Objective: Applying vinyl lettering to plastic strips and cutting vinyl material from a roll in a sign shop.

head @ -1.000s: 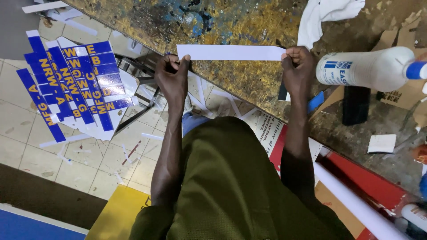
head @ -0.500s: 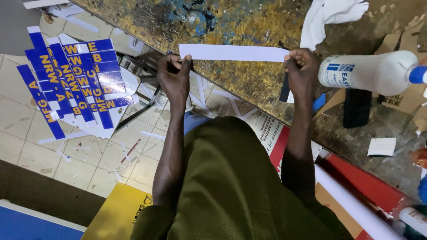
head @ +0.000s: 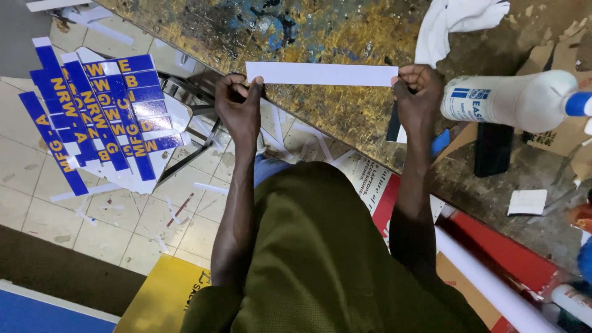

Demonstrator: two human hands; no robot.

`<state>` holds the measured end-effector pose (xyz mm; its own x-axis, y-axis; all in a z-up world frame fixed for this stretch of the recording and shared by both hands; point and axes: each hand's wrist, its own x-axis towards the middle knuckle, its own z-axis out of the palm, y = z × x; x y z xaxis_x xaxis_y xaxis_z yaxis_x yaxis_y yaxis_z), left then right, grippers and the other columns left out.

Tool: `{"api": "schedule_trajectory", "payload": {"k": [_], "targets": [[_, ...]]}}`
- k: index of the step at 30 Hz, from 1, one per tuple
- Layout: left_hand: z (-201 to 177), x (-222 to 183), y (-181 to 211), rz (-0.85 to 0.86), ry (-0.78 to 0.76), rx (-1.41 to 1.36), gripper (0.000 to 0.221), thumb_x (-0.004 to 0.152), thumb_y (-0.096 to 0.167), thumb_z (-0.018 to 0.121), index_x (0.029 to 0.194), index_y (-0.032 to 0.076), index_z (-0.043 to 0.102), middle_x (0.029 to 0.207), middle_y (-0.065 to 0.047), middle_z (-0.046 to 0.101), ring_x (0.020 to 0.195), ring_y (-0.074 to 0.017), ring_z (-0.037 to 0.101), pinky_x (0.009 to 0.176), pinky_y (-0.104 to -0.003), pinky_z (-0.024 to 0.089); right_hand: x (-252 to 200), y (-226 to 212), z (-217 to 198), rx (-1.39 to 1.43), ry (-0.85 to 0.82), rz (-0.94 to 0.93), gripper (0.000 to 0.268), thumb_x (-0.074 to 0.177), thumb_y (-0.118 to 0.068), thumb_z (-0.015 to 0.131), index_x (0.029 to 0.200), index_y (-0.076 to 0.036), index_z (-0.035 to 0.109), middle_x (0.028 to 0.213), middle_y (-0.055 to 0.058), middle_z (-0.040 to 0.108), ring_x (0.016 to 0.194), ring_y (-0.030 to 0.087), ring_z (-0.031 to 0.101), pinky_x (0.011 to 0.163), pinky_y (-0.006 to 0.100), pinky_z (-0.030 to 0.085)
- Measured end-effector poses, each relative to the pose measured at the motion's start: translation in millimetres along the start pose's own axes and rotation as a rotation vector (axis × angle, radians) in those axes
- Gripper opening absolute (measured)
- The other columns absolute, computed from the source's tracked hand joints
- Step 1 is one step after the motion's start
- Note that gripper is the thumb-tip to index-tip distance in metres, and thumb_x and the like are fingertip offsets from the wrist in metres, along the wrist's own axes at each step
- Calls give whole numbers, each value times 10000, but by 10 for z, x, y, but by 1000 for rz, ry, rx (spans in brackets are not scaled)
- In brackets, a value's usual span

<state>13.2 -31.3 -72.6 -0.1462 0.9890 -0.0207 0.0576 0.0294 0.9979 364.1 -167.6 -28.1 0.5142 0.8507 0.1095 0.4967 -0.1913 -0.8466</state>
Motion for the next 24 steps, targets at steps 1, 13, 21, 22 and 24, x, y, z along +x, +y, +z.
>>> {"api": "schedule_trajectory", "payload": {"k": [1,13,21,22,24], "targets": [[13,4,7,1,-1,-1,316,1026,139,939,1149,48,662,834,-34,532,886,-175,667,1040,-584,712,10,-13,9,0,2,-1,123,1145,82,725,1253,31,697,1033,201,704,922,269,748,804,484,637],[26,-6,-16,4,55,11,288,973,129,1000,1105,47,757,789,-44,601,835,-166,696,936,-501,680,-34,-92,48,-40,32,40,135,1110,43,778,1232,1,738,1030,201,779,914,241,772,821,445,621],[26,-14,86,1,-4,-45,222,998,128,923,1083,120,719,831,1,606,808,-155,614,890,-403,619,-8,-44,49,-28,60,108,176,1068,-133,848,1218,-78,775,1080,95,801,996,218,763,868,396,662],[29,-6,63,-1,-14,-48,222,998,128,923,1083,120,719,831,1,606,808,-155,614,890,-403,619,-2,-54,49,-32,68,112,176,1068,-133,848,1218,-78,775,1080,95,801,996,218,763,868,396,662],[31,10,17,-11,16,-8,244,983,170,942,1075,119,722,861,-9,640,822,-160,627,880,-387,589,5,-71,55,-38,68,117,190,1044,-137,851,1214,-85,781,1064,77,810,983,199,765,869,379,645]]}}
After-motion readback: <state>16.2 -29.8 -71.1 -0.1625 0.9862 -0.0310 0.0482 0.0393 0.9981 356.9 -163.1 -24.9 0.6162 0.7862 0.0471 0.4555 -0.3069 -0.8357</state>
